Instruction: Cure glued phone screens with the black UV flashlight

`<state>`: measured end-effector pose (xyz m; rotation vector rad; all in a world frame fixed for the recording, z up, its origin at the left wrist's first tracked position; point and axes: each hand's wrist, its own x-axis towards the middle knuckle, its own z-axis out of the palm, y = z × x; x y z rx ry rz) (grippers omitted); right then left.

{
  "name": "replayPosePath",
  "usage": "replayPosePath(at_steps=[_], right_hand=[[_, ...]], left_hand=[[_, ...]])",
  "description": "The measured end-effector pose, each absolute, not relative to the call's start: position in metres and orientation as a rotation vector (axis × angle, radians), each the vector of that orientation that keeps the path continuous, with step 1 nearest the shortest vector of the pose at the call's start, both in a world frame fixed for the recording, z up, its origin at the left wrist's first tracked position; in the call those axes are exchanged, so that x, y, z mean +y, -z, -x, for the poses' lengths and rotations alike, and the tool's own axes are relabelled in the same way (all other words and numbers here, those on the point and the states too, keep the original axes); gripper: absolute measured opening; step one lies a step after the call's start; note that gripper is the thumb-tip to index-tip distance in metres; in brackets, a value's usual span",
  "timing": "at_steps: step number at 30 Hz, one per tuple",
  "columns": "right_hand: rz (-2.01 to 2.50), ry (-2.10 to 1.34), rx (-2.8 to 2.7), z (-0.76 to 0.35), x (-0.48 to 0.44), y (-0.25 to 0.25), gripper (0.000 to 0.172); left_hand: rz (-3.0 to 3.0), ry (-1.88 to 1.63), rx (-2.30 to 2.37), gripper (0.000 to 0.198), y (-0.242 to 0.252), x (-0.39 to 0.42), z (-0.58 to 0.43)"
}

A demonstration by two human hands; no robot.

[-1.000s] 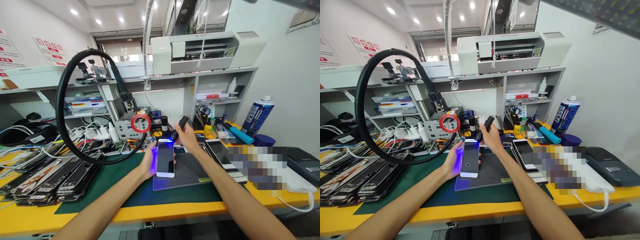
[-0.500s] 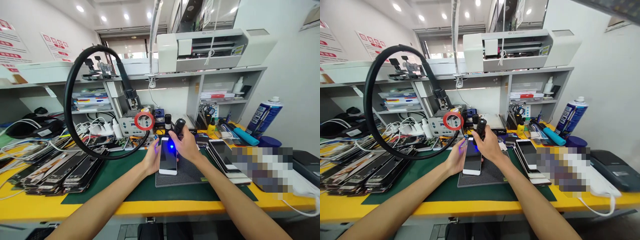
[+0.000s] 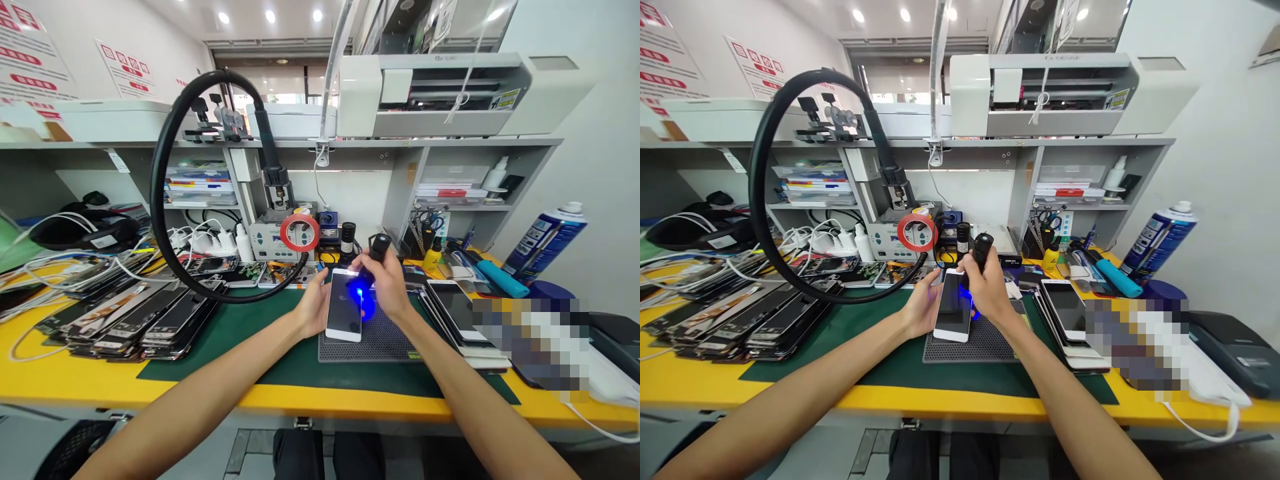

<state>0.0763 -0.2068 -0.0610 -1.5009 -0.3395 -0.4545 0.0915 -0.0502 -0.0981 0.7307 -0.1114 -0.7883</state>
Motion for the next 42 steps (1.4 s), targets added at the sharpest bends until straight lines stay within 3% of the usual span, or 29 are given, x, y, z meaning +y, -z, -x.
replayPosePath(at_steps=[4,9,15,20,33,42], right_hand=[[1.279,0.287,-0.313,-0.075,-0.215,0.046,0.033],[1.091,0.149,-0.270,-0.063,-0.227,0.025,0.065],[1.067,0.229,-0.474,-0.052,-0.220,0.024,0.041],[1.084,0.219,-0.537,-0.045,-0.205,0.027,0.036],[1.087,0.272,-0.523,-0.047,-0.200,0.032,0.039],[1.033,0.422,-0.359,-0.060,-0.220,0.025,0.051]], left_hand=[[-0.740,0.775,-0.100,0.056,0.095,-0.051,-0.090],[-0.752,0.780,-0.099,0.057,0.095,-0.051,-0.089],[-0.746,0.772,-0.130,0.056,0.098,-0.052,-0.090],[-0.749,0.763,-0.130,0.058,0.102,-0.053,-0.092],[-0.778,0.759,-0.110,0.056,0.095,-0.055,-0.088],[-0.807,0.770,-0.145,0.059,0.093,-0.052,-0.086]])
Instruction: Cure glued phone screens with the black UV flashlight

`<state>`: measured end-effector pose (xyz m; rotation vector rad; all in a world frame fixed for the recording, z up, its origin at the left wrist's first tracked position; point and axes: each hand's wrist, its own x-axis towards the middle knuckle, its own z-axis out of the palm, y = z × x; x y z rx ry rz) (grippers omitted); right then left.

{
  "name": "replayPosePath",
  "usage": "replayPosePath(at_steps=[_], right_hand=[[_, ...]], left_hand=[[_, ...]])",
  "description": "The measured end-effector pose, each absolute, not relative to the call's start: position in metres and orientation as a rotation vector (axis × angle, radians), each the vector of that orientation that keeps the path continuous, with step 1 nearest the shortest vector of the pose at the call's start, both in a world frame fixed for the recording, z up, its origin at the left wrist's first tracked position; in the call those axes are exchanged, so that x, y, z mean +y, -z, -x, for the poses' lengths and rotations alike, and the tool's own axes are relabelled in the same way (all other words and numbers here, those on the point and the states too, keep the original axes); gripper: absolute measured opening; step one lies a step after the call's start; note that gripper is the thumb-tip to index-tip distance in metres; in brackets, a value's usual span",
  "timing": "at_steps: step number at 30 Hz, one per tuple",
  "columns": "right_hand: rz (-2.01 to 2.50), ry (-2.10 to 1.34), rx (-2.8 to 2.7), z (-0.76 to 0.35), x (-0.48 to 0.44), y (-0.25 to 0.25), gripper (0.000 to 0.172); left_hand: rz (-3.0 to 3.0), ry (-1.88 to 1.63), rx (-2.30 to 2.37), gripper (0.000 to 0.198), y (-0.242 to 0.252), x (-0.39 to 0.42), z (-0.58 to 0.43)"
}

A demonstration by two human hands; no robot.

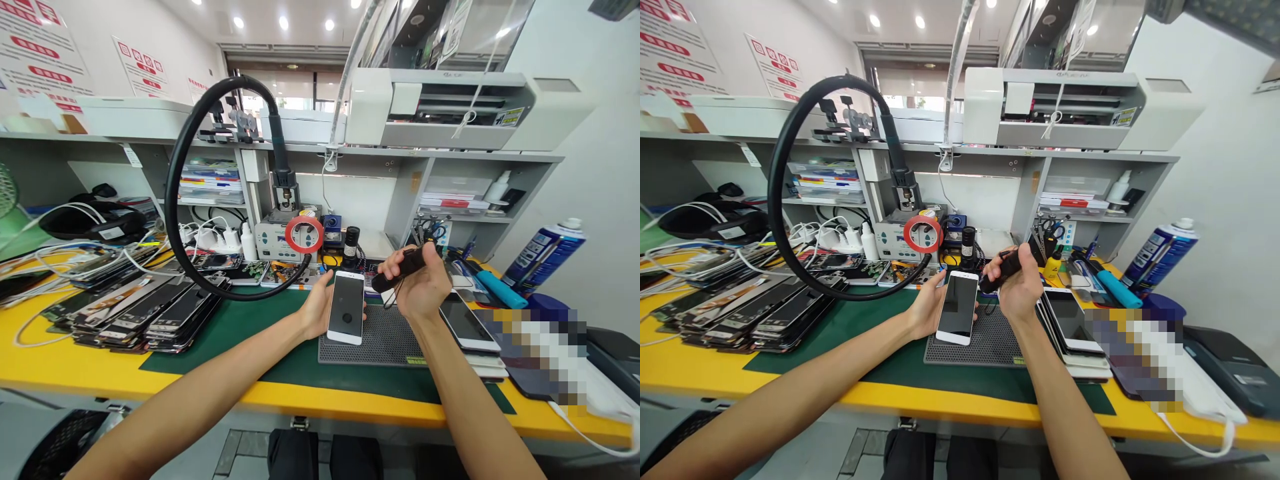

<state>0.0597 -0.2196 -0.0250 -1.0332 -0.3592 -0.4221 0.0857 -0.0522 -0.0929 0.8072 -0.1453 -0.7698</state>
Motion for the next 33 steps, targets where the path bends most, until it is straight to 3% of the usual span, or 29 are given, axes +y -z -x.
replayPosePath(at_steps=[4,11,14,22,30,33], right_hand=[[1.083,0.456,-0.236,-0.073,-0.226,0.033,0.043],[1.138,0.533,0.037,-0.102,-0.242,0.053,0.036],[1.174,0.480,0.154,-0.109,-0.252,0.055,0.028],[1.339,0.363,0.231,-0.116,-0.254,0.067,0.032],[1.611,0.328,0.166,-0.116,-0.246,0.075,0.030],[1.722,0.378,0.176,-0.116,-0.249,0.076,0.031]], left_hand=[[-0.872,0.765,-0.155,0.056,0.090,-0.054,-0.084],[-1.167,0.687,-0.066,0.034,0.088,-0.047,-0.087],[-1.371,0.563,-0.074,0.040,0.080,-0.041,-0.087],[-2.123,0.317,-0.193,0.082,0.057,0.006,-0.037],[-2.971,0.144,0.050,0.057,0.071,0.088,-0.009],[-3.141,0.120,0.033,0.062,0.072,0.092,-0.011]])
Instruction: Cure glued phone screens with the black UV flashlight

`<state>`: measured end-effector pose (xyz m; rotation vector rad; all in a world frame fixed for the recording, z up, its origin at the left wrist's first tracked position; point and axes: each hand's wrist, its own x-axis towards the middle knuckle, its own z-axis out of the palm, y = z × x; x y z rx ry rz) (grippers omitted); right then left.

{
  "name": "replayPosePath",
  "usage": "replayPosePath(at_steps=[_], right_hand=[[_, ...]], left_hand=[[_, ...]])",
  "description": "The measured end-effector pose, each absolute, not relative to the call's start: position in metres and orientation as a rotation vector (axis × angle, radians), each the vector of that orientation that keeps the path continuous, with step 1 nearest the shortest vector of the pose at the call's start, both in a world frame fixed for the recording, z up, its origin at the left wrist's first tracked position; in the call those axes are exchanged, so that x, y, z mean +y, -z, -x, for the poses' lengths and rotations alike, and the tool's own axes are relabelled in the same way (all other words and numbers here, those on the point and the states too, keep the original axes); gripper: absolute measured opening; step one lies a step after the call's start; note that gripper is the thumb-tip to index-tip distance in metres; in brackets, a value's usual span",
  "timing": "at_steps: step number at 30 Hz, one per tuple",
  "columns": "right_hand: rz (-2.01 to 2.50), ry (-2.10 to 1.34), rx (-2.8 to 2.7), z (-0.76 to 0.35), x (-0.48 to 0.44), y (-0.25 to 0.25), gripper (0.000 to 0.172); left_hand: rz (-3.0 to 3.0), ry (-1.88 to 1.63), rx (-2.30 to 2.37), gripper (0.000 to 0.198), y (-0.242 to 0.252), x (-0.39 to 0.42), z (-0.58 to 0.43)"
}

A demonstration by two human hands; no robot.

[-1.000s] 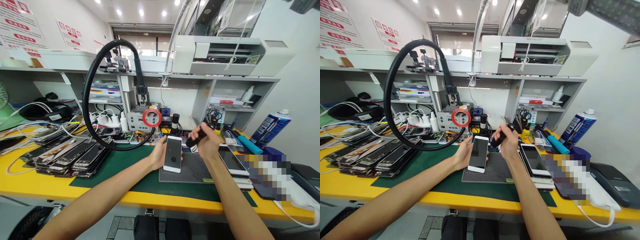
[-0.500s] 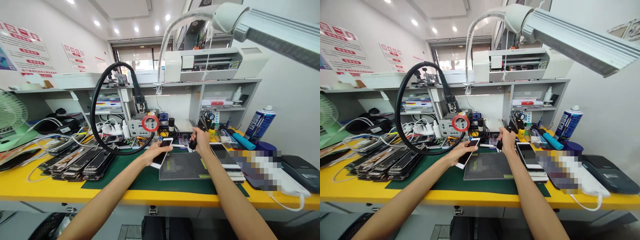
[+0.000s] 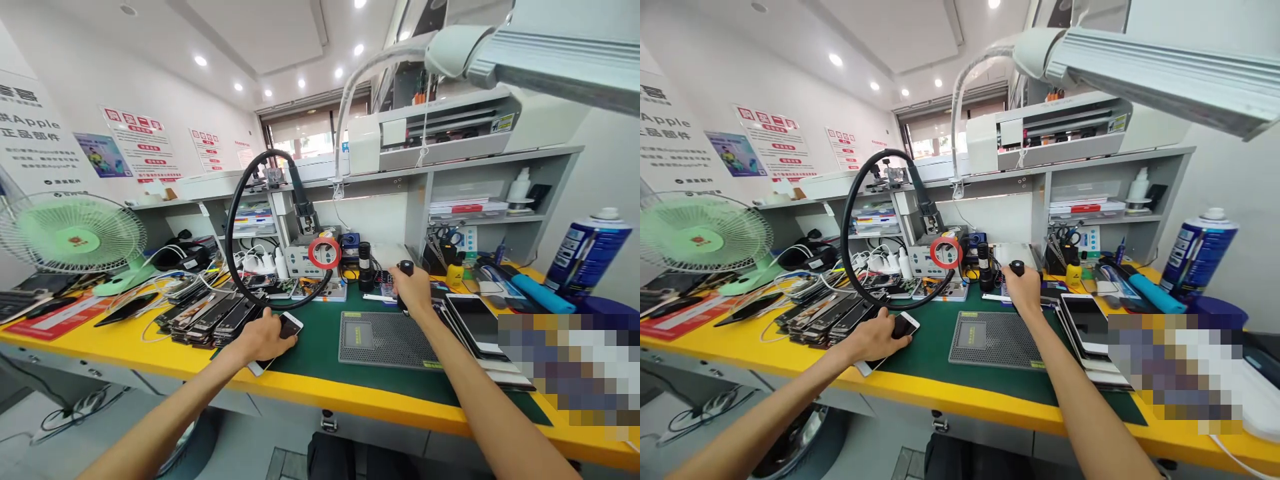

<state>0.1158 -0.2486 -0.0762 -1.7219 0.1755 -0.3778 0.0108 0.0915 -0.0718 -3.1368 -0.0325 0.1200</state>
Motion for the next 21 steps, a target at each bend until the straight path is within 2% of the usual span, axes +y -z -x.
replayPosePath(at_steps=[3,9,13,17,21], right_hand=[[1.796,0.421,0.181,-0.115,-0.252,0.076,0.032],[1.882,0.458,0.173,-0.117,-0.252,0.077,0.032],[1.906,0.480,0.165,-0.117,-0.253,0.077,0.034],[1.902,0.506,0.142,-0.113,-0.249,0.075,0.036],[1.905,0.535,0.118,-0.106,-0.243,0.071,0.035]], left_hand=[[3.014,-0.029,-0.018,0.066,0.072,0.089,-0.016],[2.909,0.142,-0.009,0.056,0.071,0.079,-0.006],[2.925,0.095,0.097,0.050,0.085,0.075,0.028],[2.990,0.143,0.176,0.059,0.106,0.085,0.033],[3.030,0.200,0.166,0.059,0.112,0.100,0.014]])
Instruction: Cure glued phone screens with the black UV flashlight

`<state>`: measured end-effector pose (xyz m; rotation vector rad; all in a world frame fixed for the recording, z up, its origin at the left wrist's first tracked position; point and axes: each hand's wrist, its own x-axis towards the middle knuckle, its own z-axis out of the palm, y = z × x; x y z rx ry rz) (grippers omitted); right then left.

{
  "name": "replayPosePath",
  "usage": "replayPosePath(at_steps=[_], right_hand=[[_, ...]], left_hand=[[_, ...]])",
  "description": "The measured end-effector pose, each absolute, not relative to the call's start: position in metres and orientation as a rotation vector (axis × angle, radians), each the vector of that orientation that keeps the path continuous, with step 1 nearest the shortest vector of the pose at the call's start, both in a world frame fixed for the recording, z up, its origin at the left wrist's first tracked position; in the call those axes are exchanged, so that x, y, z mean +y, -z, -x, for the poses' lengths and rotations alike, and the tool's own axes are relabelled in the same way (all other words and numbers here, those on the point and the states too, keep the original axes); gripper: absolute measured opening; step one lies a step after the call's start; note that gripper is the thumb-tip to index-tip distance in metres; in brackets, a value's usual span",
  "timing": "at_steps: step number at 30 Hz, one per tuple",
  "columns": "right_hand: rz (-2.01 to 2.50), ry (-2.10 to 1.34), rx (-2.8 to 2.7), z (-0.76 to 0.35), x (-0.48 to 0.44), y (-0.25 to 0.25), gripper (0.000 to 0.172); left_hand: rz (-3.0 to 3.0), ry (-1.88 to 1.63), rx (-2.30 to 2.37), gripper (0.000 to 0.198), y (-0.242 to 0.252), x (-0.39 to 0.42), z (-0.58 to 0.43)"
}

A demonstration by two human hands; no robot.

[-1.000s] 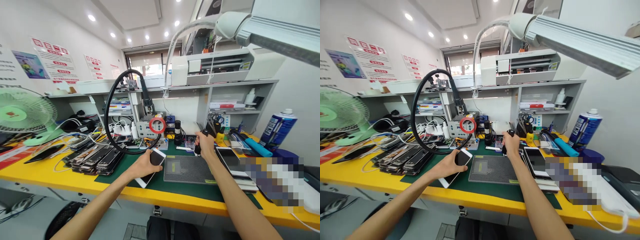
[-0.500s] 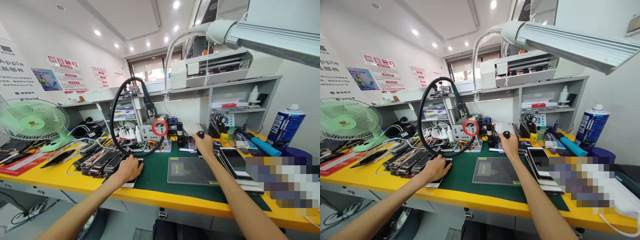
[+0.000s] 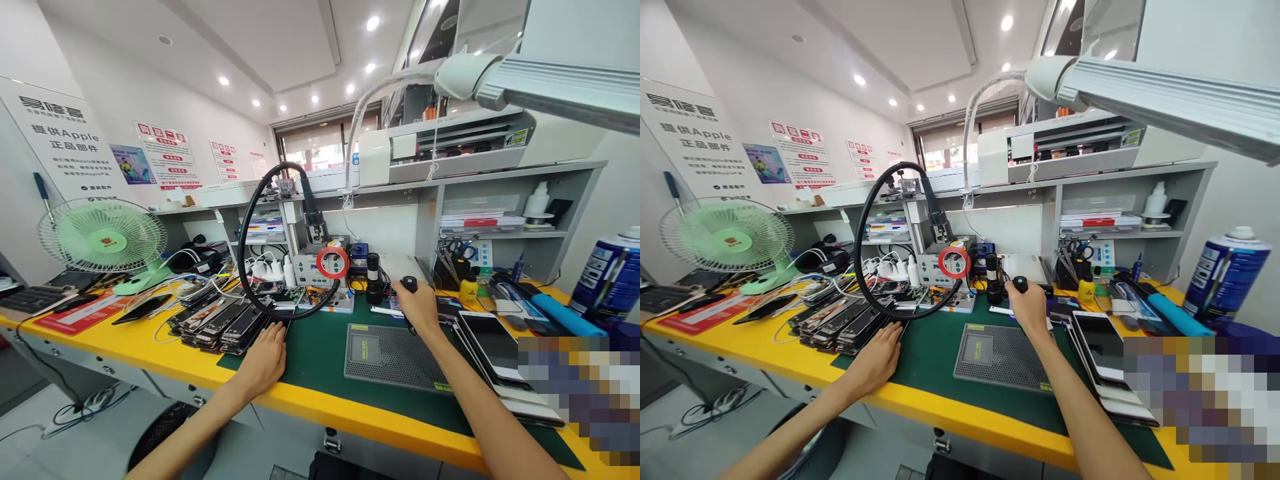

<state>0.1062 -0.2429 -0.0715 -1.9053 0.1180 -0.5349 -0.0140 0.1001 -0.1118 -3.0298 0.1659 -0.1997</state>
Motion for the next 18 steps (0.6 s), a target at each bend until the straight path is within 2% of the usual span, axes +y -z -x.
replayPosePath(at_steps=[6,15,18], right_hand=[[1.912,0.569,0.097,-0.101,-0.243,0.065,0.034],[1.944,0.415,0.119,-0.106,-0.240,0.072,0.031],[1.916,0.369,0.113,-0.111,-0.241,0.075,0.032]], left_hand=[[3.027,0.262,0.179,0.056,0.111,0.106,0.011],[3.005,0.334,0.215,0.055,0.120,0.114,0.007],[3.035,0.657,0.336,0.045,0.097,0.091,0.021]])
